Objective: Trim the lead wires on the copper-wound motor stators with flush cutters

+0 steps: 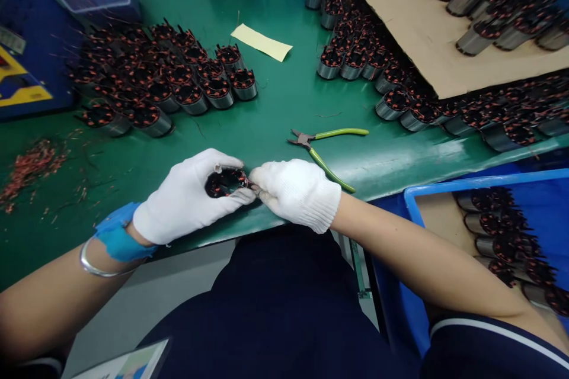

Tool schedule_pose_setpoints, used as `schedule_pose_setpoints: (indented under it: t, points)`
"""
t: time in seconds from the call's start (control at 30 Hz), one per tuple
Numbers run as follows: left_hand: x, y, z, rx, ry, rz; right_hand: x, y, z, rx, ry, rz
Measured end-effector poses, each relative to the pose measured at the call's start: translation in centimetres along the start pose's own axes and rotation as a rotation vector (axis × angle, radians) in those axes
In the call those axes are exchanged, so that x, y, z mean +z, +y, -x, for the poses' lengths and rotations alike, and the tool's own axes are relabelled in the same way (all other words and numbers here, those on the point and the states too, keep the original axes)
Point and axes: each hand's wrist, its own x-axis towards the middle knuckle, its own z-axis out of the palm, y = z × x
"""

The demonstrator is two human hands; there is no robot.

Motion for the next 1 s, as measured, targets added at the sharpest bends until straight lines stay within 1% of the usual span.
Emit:
schedule_pose_setpoints:
  t: [0.07, 0.13, 0.27, 0.37, 0.43, 0.5, 0.6, 0.67, 0.7, 0.8, 0.87, 0.93, 1.0]
  points:
    - [0.0, 0.0, 0.0, 0.026, -0.037, -0.020, -0.7, -0.1, 0.3, 0.010, -0.040, 0.082]
    - [0.0, 0.0, 0.0, 0.052, -0.057, -0.045, -1.6, -0.1, 0.8, 0.040, -0.055, 0.182]
    - [0.1, -0.1, 0.2, 0.090, -0.061, -0.083, -3.1, -0.1, 1.2, 0.050, 0.006, 0.311]
    - [0.3, -0.5, 0.0, 0.138, -0.090, -0.085, -3.5, 0.3, 0.1, 0.051, 0.028, 0.295]
    - [0.5, -0.7, -0.2, 0.168, -0.101, -0.076, -3.1, 0.7, -1.1, 0.067, 0.033, 0.239]
    - [0.8, -0.9, -0.6, 0.180, -0.073, -0.073, -2.4, 1.3, -2.2, 0.072, 0.044, 0.170]
    - [1.4, -0.8, -1.0, 0.191, 0.007, -0.076, -1.6, 2.2, -2.7, 0.106, 0.079, -0.013]
    - [1.6, -0.6, -1.1, 0.192, 0.036, -0.071, -1.5, 2.7, -2.4, 0.155, 0.080, -0.242]
    - [1.7, -0.5, -1.1, 0.185, 0.042, -0.067, -1.5, 2.9, -2.1, 0.182, 0.052, -0.371]
    - [1.8, -0.3, -1.1, 0.162, 0.051, -0.064, -1.5, 2.8, -1.3, 0.246, -0.143, -0.709]
    - [1.8, -0.2, -1.1, 0.158, 0.053, -0.068, -1.3, 2.4, -1.2, 0.286, -0.231, -0.903]
    - [1.8, -0.3, -1.0, 0.151, 0.050, -0.071, -0.9, 2.0, -1.2, 0.303, -0.238, -1.052]
    - [1.8, -0.3, -1.0, 0.152, 0.049, -0.063, -0.5, 1.6, -1.2, 0.311, -0.214, -1.107]
